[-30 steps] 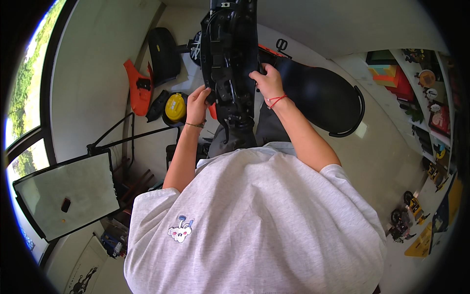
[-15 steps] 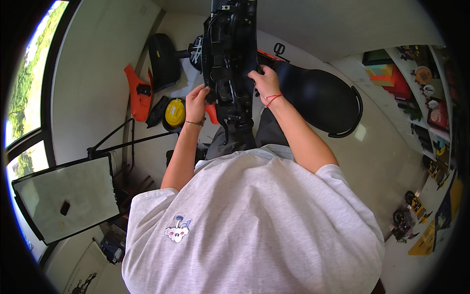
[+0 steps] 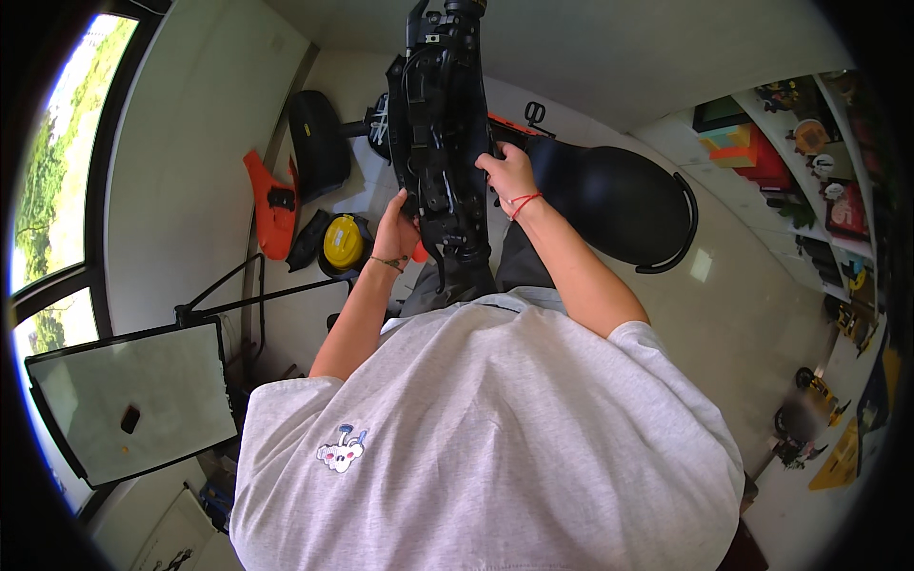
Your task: The person unscrews a bolt under the seat of a scooter using a wrench, lifts the seat, and then uses a screwdriver to work on components near the handlebars.
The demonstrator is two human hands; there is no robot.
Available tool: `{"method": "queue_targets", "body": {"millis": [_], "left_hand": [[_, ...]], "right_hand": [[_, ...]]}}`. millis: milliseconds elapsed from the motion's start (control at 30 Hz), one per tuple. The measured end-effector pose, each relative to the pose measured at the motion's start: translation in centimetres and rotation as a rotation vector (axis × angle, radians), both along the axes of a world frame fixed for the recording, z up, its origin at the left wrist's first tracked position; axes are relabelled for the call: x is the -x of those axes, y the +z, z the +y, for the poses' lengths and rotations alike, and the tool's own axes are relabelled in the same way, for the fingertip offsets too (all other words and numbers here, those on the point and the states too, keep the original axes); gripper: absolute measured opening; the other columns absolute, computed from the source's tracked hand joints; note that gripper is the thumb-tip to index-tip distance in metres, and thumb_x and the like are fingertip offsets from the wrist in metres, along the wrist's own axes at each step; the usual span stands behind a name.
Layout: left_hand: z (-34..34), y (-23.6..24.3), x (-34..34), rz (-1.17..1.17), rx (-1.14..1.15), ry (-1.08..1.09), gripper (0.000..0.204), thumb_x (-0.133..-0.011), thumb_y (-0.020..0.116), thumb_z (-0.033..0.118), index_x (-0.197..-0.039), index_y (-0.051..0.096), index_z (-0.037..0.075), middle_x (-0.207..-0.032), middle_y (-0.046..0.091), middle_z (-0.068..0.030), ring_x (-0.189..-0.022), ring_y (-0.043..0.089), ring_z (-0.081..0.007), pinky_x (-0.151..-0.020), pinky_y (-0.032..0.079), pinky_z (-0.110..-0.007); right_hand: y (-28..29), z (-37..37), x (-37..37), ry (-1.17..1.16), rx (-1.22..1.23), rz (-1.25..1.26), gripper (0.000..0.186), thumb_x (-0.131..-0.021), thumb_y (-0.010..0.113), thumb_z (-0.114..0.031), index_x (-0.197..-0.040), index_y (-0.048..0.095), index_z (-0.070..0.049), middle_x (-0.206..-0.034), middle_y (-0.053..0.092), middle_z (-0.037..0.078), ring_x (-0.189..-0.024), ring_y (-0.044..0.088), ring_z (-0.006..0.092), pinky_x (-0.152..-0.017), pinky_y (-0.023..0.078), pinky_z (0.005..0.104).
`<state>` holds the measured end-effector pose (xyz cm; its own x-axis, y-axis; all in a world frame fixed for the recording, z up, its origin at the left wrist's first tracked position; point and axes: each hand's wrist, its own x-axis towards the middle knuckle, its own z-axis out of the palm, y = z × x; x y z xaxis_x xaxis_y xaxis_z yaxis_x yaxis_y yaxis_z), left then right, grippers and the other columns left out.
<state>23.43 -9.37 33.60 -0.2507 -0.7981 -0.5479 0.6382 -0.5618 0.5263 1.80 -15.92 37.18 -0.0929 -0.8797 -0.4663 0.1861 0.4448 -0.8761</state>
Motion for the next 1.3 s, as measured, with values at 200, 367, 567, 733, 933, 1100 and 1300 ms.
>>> {"method": "queue_targets", "body": {"millis": [200,367,567,733,933,1100,1300], "left_hand": [[-1.1,2.4,2.3,-0.032,-0.112,-0.136,0.052,-0.091,0.048,0.05,-0.119,0.056,0.006,-0.106,0.065,-0.0109,-0.095,0.065,-0.0256,-0.086,0.052,-0.039],[-1.3,1.3,2.4,0.036,-0.107,-0.127,0.047,-0.09,0.049,0.048,-0.112,0.06,0.008,-0.097,0.067,-0.0088,-0.083,0.067,-0.0244,-0.073,0.056,-0.037],[-0.9,0.8,3.2,0.044,-0.054,-0.065,0.046,-0.091,0.043,0.045,-0.111,0.059,0.007,-0.098,0.067,-0.0092,-0.087,0.066,-0.0237,-0.079,0.055,-0.036],[-0.5,0.2,2.8,0.063,-0.092,-0.024,0.045,-0.091,0.042,0.042,-0.113,0.058,0.006,-0.101,0.066,-0.0094,-0.089,0.066,-0.0239,-0.082,0.054,-0.037],[-0.6,0.6,3.1,0.071,-0.088,-0.035,0.046,-0.09,0.045,0.042,-0.114,0.058,0.006,-0.101,0.066,-0.0094,-0.088,0.066,-0.0236,-0.081,0.055,-0.036],[-0.6,1.2,3.2,0.077,-0.083,-0.024,0.045,-0.089,0.047,0.043,-0.112,0.059,0.007,-0.098,0.067,-0.0093,-0.087,0.067,-0.0223,-0.08,0.055,-0.035],[-0.5,2.0,3.3,0.031,-0.097,0.003,0.039,-0.089,0.047,0.04,-0.107,0.06,0.009,-0.091,0.066,-0.0068,-0.078,0.067,-0.0196,-0.072,0.057,-0.031]], "right_hand": [[0.4,-0.1,0.2,0.029,-0.01,-0.009,0.013,-0.07,0.062,-0.004,-0.081,0.061,0.004,-0.067,0.054,0.001,-0.056,0.047,0.0091,-0.053,0.038,0.0257],[0.7,-0.5,0.8,0.055,-0.023,-0.009,0.01,-0.071,0.061,-0.004,-0.08,0.06,0.001,-0.065,0.053,0.0,-0.053,0.046,0.0086,-0.05,0.037,0.0243],[2.0,1.0,2.2,0.043,0.005,-0.005,0.013,-0.082,0.063,-0.011,-0.089,0.061,-0.001,-0.063,0.052,-0.002,-0.052,0.045,0.0054,-0.048,0.037,0.0227],[3.9,6.3,3.3,0.185,0.208,0.275,0.018,-0.089,0.058,-0.008,-0.104,0.06,0.003,-0.075,0.064,0.003,-0.056,0.047,0.0032,-0.051,0.039,0.0189],[3.7,8.4,1.8,0.237,0.356,0.536,0.017,-0.086,0.062,-0.01,-0.098,0.06,0.002,-0.084,0.067,0.007,-0.064,0.058,0.0129,-0.059,0.047,0.0253],[2.4,8.3,1.2,0.253,0.554,0.685,0.018,-0.08,0.067,-0.009,-0.095,0.063,0.0,-0.088,0.062,0.013,-0.077,0.062,0.0264,-0.068,0.05,0.032],[2.5,7.8,0.0,0.269,0.624,0.792,0.019,-0.077,0.068,-0.008,-0.094,0.062,-0.002,-0.086,0.062,0.012,-0.075,0.062,0.0283,-0.067,0.05,0.0345]]}}
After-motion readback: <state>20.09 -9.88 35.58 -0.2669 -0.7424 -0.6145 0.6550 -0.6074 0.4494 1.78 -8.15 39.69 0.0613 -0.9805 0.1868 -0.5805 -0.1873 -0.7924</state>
